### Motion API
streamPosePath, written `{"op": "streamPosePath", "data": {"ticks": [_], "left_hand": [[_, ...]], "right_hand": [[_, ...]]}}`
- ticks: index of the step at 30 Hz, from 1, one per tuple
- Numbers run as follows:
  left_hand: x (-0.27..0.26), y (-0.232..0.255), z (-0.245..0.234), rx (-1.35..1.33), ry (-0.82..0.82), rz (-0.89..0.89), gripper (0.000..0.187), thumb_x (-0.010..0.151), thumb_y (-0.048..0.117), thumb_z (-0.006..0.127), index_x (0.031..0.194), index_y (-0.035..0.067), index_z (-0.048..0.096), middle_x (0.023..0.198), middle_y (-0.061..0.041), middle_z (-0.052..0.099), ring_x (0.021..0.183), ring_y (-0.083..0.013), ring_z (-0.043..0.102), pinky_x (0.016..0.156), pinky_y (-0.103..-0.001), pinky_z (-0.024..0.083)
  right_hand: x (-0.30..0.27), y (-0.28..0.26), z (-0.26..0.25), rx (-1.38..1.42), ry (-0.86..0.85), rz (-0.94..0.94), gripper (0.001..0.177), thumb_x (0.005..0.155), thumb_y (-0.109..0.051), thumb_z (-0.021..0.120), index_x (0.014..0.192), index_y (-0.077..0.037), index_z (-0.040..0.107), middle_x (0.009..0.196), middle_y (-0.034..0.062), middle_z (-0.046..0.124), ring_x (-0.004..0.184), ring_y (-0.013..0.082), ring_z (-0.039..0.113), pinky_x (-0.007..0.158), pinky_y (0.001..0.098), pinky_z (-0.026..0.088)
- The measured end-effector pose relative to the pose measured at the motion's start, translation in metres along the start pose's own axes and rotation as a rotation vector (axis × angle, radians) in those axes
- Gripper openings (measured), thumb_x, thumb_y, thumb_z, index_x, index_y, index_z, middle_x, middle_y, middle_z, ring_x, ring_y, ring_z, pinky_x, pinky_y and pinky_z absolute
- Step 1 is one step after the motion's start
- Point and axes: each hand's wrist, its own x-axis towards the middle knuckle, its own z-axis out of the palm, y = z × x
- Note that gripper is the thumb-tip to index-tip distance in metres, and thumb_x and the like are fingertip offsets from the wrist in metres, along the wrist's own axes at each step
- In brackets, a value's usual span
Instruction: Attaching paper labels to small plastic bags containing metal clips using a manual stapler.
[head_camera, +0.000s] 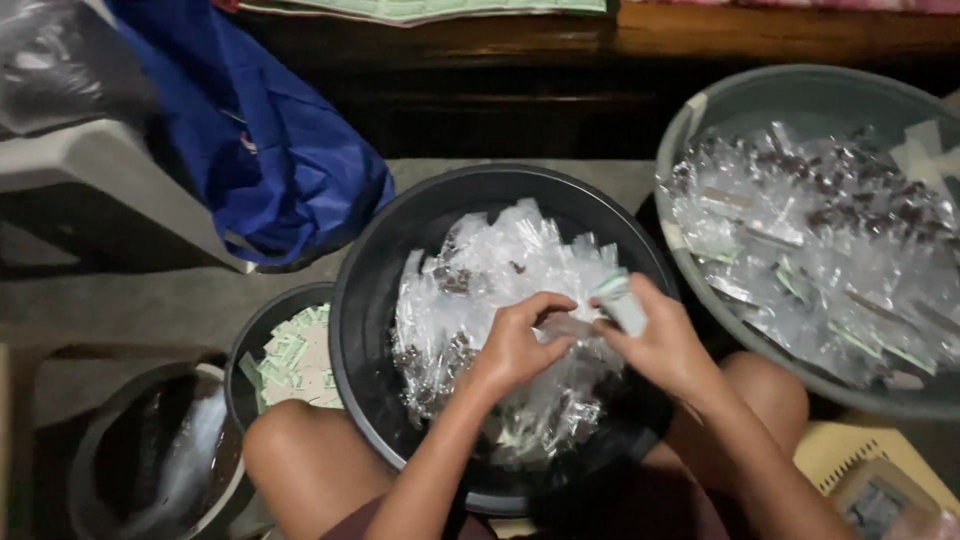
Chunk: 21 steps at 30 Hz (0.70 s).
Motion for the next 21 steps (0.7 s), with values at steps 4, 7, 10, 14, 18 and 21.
{"op": "streamPosePath", "data": {"ticks": [4, 7, 10, 14, 18, 21], "left_hand": [[-0.005, 0.026, -0.002, -0.181, -0.111, -0.079, 0.045, 0.069, 0.011, 0.083, 0.113, 0.016, 0.076, 0.097, -0.006, 0.078, 0.095, -0.0188, 0.072, 0.087, -0.033, 0.059], [-0.016, 0.014, 0.009, -0.201, -0.317, -0.250, 0.036, 0.071, 0.016, 0.082, 0.105, 0.005, 0.076, 0.087, -0.013, 0.075, 0.083, -0.0228, 0.067, 0.078, -0.040, 0.056], [-0.026, 0.020, 0.010, -0.140, -0.456, -0.316, 0.041, 0.069, 0.024, 0.084, 0.100, 0.000, 0.075, 0.084, -0.021, 0.073, 0.080, -0.0298, 0.068, 0.073, -0.046, 0.054], [-0.036, 0.006, 0.001, -0.142, -0.617, -0.349, 0.068, 0.077, 0.030, 0.080, 0.140, 0.012, 0.060, 0.133, -0.003, 0.069, 0.118, -0.0159, 0.065, 0.103, -0.028, 0.049], [-0.065, -0.084, 0.006, -0.267, -0.519, -0.364, 0.039, 0.083, 0.001, 0.076, 0.121, 0.009, 0.070, 0.098, 0.000, 0.074, 0.093, -0.0103, 0.070, 0.086, -0.021, 0.055], [-0.070, -0.071, -0.011, -0.128, -0.393, -0.522, 0.035, 0.081, 0.006, 0.078, 0.114, 0.017, 0.079, 0.084, 0.002, 0.080, 0.068, -0.0085, 0.064, 0.063, -0.023, 0.051]], "right_hand": [[0.009, -0.007, -0.007, -0.147, -0.132, -0.013, 0.037, 0.066, -0.004, 0.083, 0.099, -0.013, 0.071, 0.069, 0.0089, 0.072, 0.069, 0.0206, 0.070, 0.064, 0.0344, 0.053], [0.015, -0.013, -0.019, -0.064, -0.169, 0.005, 0.037, 0.066, -0.002, 0.083, 0.101, -0.009, 0.072, 0.073, 0.0103, 0.074, 0.073, 0.0154, 0.065, 0.067, 0.0361, 0.053], [0.021, 0.005, -0.043, -0.062, -0.197, 0.009, 0.039, 0.066, -0.003, 0.086, 0.102, -0.008, 0.070, 0.081, 0.0099, 0.074, 0.081, 0.0173, 0.063, 0.072, 0.0380, 0.052], [0.036, 0.006, -0.099, -0.300, -0.244, 0.062, 0.031, 0.078, -0.016, 0.080, 0.105, -0.014, 0.066, 0.095, 0.0005, 0.066, 0.085, 0.0152, 0.061, 0.078, 0.0290, 0.047], [0.089, 0.036, -0.194, -0.556, -0.039, -0.110, 0.026, 0.083, -0.024, 0.078, 0.104, -0.016, 0.064, 0.096, 0.0071, 0.069, 0.082, 0.0236, 0.066, 0.073, 0.0388, 0.049], [0.123, 0.028, -0.278, -0.794, 0.136, -0.141, 0.042, 0.093, -0.018, 0.079, 0.119, -0.006, 0.050, 0.105, 0.0107, 0.056, 0.085, 0.0257, 0.055, 0.071, 0.0414, 0.046]]}}
